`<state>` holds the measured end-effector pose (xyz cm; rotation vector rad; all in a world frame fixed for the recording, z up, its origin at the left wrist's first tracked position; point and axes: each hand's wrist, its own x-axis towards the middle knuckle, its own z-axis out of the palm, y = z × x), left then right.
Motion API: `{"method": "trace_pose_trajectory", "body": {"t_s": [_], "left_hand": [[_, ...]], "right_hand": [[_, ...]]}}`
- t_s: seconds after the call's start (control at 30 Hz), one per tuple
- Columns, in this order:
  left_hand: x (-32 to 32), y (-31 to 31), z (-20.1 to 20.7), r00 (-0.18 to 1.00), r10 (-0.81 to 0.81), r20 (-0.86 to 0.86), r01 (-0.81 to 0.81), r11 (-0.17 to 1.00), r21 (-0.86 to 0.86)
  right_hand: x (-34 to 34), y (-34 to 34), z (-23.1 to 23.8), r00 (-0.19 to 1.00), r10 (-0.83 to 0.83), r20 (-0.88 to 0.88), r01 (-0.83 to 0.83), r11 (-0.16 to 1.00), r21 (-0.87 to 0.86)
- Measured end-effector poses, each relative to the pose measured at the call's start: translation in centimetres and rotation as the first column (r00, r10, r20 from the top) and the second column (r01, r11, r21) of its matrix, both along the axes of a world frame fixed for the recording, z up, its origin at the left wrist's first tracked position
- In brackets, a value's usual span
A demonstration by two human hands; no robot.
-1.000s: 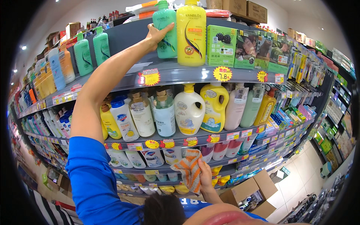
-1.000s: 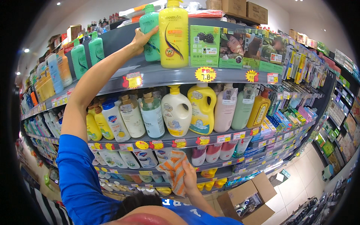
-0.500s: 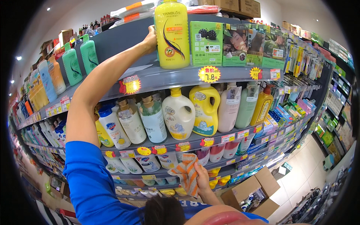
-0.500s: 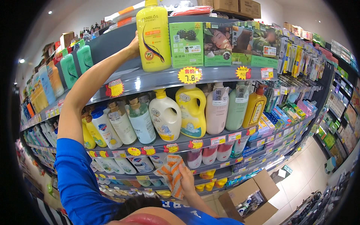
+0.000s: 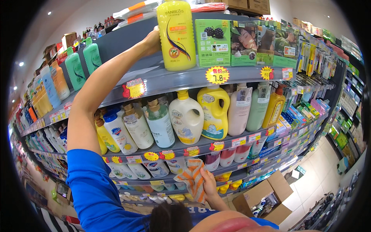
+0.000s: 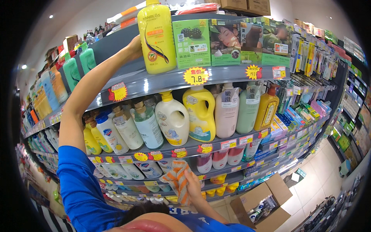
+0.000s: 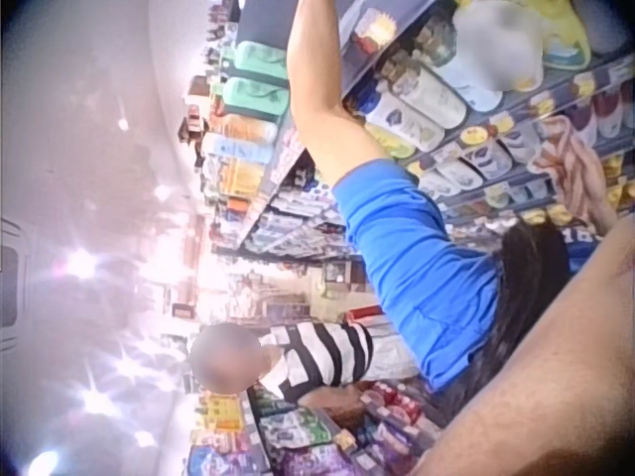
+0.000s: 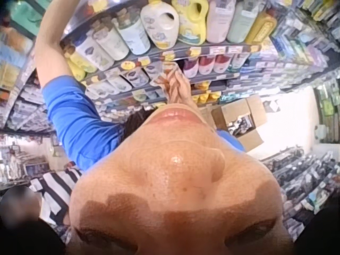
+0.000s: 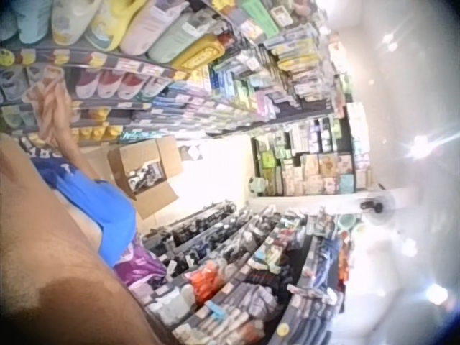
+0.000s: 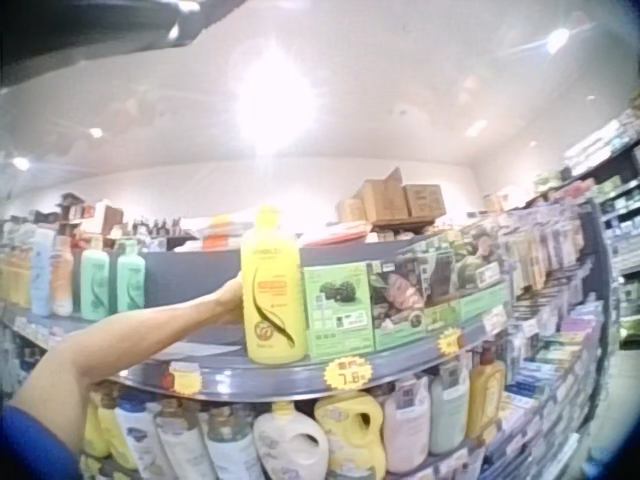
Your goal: The person wipes various bottles of soaps and detergents on a store shelf using a cloth, occasionally picking up items to clean them and the shelf behind them.
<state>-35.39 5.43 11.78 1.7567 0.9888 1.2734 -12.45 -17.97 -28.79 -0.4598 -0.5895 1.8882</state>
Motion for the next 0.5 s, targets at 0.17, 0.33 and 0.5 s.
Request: {"method": "trace_pose_trajectory", "body": {"t_s": [0.17,0.33,0.5], "left_hand": [[1.0,-1.4,-0.1,0.999,-0.022,0.030,0.022,1.000,0.015],[-0.3,1.4,-0.2,0.992,-0.111,0.066,0.109,0.994,0.029],[-1.2,-0.8,0.4,0.966,0.255,-0.046,-0.252,0.965,0.067]], "right_hand": [[-0.7,-0.3,0.2,1.000,-0.005,0.014,0.004,1.000,0.020],[-1.0,-0.8,-0.7,0.998,0.059,0.033,-0.060,0.998,0.031],[-1.7,-0.4,-0.7,0.997,0.065,0.042,-0.067,0.997,0.050]]}}
